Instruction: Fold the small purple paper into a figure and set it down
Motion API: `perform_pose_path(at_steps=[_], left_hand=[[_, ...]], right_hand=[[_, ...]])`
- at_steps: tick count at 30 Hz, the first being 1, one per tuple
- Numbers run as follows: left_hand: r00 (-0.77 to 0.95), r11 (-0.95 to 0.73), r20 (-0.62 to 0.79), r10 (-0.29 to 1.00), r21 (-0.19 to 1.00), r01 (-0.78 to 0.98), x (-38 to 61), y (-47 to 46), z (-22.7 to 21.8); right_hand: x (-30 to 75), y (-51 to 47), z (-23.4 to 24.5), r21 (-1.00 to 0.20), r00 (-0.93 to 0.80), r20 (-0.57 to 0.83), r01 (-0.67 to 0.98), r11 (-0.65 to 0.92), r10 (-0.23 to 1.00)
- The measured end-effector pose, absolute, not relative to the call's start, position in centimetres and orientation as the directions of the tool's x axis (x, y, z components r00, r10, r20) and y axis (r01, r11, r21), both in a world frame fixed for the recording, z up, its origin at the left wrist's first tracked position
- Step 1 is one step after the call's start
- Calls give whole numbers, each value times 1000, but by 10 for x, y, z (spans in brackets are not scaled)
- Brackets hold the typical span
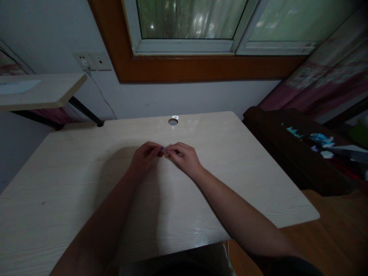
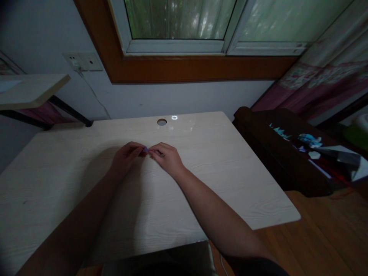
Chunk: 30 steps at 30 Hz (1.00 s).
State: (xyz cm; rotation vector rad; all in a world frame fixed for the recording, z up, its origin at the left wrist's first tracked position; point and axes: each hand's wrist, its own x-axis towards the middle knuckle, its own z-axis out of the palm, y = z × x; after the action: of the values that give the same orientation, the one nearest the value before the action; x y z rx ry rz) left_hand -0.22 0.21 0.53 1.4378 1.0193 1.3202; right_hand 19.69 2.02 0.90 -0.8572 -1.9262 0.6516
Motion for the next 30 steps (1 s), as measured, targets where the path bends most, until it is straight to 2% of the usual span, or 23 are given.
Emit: perform_pose_path(at_steps=[10, 30], left_hand=[[86, -281, 273, 958, 954, 101, -3, 3, 5], [141, -456, 435, 890, 827, 328, -6, 9, 3]], right_hand=[[198, 21, 7, -679, -399, 555, 291, 674, 730], [196, 21, 7, -739, -333, 501, 316, 595, 799]])
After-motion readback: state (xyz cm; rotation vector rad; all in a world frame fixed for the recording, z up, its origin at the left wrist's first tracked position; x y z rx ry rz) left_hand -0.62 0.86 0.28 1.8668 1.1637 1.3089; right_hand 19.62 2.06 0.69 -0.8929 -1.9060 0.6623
